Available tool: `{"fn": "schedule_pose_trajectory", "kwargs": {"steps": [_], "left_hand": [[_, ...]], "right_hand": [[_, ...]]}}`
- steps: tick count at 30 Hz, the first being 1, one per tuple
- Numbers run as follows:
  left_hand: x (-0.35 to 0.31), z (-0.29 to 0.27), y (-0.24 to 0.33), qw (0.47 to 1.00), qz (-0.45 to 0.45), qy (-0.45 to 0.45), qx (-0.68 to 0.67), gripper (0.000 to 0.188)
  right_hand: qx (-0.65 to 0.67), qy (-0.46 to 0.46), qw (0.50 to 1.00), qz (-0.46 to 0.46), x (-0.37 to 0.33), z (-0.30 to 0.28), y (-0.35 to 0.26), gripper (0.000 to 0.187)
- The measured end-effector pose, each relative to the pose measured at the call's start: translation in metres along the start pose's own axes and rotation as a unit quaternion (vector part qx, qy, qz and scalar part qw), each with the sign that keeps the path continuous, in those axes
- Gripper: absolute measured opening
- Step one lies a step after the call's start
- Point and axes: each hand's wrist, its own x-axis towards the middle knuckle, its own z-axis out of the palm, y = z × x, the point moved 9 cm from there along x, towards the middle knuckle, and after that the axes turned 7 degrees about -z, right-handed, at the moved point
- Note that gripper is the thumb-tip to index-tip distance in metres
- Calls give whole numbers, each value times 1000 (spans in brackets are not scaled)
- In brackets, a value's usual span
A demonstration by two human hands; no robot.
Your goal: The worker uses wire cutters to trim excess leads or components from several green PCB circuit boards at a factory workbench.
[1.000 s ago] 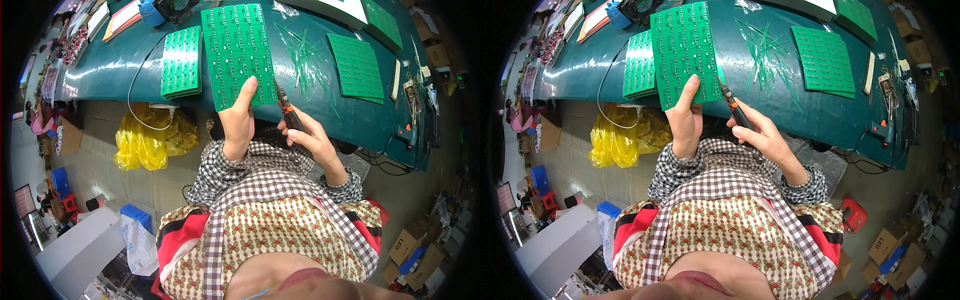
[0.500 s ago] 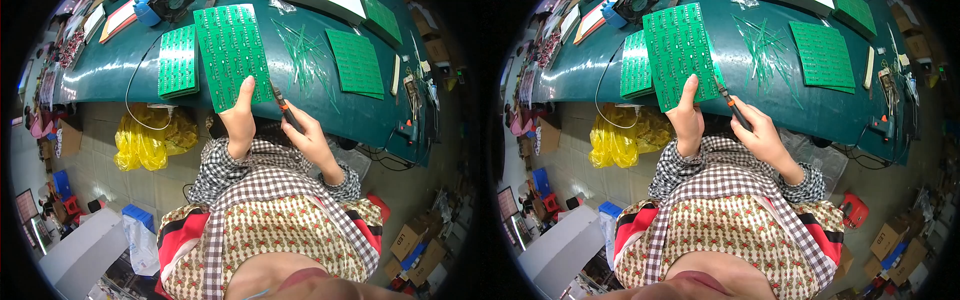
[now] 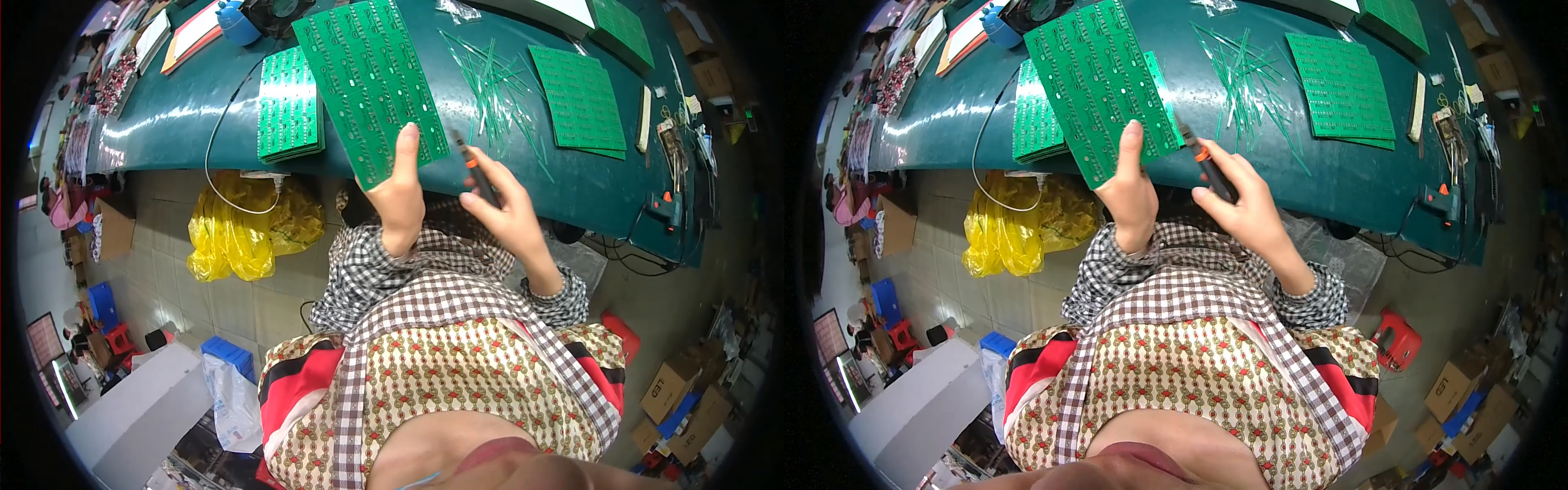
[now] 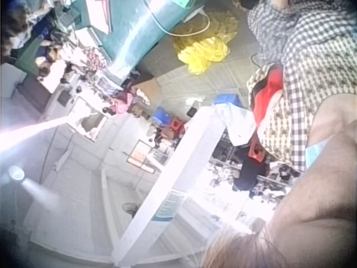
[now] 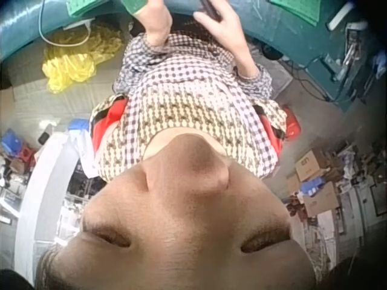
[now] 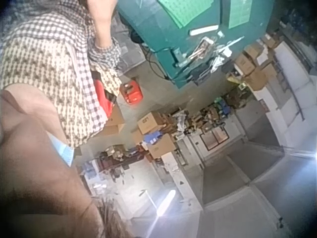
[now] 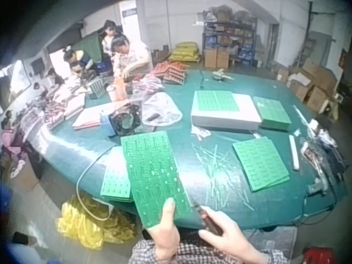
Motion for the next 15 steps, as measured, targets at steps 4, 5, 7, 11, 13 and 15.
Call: {"fn": "schedule_pose_trajectory", "kwargs": {"steps": [4, 5, 7, 11, 13, 15], "left_hand": [[5, 1, -7, 980, -117, -55, -150, 40], [3, 2, -8, 978, -129, -58, -153, 39], [0, 7, -8, 976, -136, -71, -158, 39], [-4, 14, -10, 969, -154, -106, -159, 39], [-4, 13, -10, 970, -152, -104, -157, 40], [-5, 14, -8, 970, -151, -101, -160, 40]], "right_hand": [[217, 3, 969, 117, 3, -10, 13, 57], [210, -2, 970, 121, 5, -7, 13, 57], [202, -9, 972, 124, 9, -2, 12, 58], [217, -38, 969, 112, 11, 6, 8, 56], [212, -45, 970, 111, 12, 7, 9, 55], [202, -46, 971, 119, 11, 7, 11, 53]]}}
